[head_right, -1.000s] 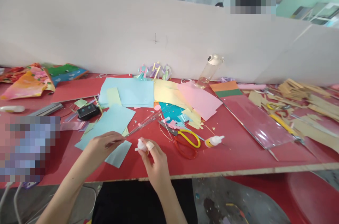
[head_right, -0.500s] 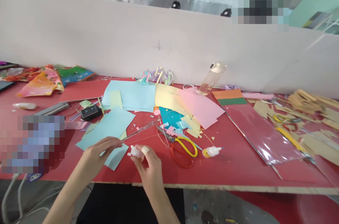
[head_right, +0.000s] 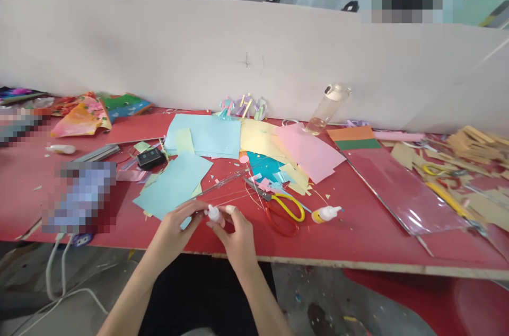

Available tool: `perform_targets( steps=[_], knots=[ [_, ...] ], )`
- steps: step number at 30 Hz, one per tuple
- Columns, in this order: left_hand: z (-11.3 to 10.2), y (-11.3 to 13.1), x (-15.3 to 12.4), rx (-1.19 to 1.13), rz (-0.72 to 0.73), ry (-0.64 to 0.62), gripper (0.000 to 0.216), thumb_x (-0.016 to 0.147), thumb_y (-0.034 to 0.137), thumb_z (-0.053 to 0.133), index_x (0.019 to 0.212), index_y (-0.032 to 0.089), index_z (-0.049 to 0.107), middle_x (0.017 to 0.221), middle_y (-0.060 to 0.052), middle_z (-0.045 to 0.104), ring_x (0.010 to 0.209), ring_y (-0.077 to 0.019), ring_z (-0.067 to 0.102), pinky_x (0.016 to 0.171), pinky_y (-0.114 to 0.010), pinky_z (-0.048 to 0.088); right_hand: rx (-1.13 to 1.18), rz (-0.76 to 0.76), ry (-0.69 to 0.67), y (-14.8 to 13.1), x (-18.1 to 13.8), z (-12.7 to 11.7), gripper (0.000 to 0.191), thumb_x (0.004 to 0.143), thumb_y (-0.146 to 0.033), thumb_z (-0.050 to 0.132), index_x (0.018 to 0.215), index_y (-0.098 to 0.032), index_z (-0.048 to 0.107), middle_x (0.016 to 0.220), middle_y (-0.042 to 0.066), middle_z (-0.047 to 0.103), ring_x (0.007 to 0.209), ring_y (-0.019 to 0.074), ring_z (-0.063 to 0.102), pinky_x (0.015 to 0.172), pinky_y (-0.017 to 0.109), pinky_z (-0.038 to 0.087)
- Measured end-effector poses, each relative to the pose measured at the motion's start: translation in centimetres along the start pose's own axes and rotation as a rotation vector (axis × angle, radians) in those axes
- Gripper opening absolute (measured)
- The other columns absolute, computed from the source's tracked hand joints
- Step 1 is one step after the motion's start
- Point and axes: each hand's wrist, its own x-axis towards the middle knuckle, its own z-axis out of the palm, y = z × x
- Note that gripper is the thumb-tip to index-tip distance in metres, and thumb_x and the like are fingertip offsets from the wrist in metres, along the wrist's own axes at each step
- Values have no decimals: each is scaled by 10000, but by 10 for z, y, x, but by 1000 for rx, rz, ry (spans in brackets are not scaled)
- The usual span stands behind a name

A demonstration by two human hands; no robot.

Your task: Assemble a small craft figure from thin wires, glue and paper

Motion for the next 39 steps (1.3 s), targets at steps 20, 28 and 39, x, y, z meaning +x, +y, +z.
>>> perform_targets(
  steps=[20,28,39],
  knots=[
    [2,4,-7,58,73,71,95,943,229,597,916,208,685,1069,-59,721,1004,-211,645,848,-297,519,-380,-437,38,1,-10,-12,27,910,-213,665,931,-229,660,977,76,708,963,226,674,835,357,558],
    [0,6,-9,7,116,36,78,930,187,622,914,200,697,991,-46,719,958,-192,644,835,-284,509,-546,-656,40,-18,-36,-16,190,900,-49,620,1039,-176,648,983,111,705,914,218,678,765,336,575],
    [-5,6,1,72,268,-77,99,929,173,626,896,204,714,981,-47,729,954,-201,644,852,-325,509,-939,-614,40,-44,-13,-22,120,982,-165,530,1061,-150,618,871,96,711,830,247,669,765,380,519]
  ],
)
